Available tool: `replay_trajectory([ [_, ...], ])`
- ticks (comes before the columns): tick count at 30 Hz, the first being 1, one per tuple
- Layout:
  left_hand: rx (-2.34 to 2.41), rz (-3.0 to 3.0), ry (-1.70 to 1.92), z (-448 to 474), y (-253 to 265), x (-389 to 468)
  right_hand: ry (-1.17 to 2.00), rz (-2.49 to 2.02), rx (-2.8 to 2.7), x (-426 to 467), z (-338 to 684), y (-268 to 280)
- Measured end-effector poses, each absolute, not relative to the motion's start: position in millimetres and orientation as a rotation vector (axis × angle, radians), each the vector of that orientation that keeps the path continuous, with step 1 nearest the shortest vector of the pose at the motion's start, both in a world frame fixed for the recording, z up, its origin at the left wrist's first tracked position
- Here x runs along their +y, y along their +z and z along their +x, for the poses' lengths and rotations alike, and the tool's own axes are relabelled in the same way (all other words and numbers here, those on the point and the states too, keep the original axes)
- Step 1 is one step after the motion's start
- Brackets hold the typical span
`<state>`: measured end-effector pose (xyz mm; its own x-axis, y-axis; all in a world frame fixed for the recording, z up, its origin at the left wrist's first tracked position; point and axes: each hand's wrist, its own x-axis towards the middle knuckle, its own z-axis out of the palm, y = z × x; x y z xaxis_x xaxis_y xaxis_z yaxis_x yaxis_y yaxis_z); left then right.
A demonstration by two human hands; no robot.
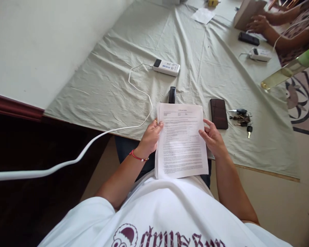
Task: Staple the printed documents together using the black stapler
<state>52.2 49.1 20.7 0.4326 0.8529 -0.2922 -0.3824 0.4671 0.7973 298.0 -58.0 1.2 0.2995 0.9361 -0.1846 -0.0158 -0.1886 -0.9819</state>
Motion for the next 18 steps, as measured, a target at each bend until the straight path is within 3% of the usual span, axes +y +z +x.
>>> replay_trajectory([
  [8,0.724,1.019,1.076,53.4,52.9,56.4,1.339,-1.426,-0.743,-74.7,291.1,13.9],
  [15,0.869,1.531,1.247,53.8,99.5,90.3,0.682,-1.374,-0.936,-32.7,293.1,62.9],
  [18,0.735,1.573,1.114,49.2,99.0,100.0,0.612,-1.348,-1.048,-21.5,297.9,70.4],
])
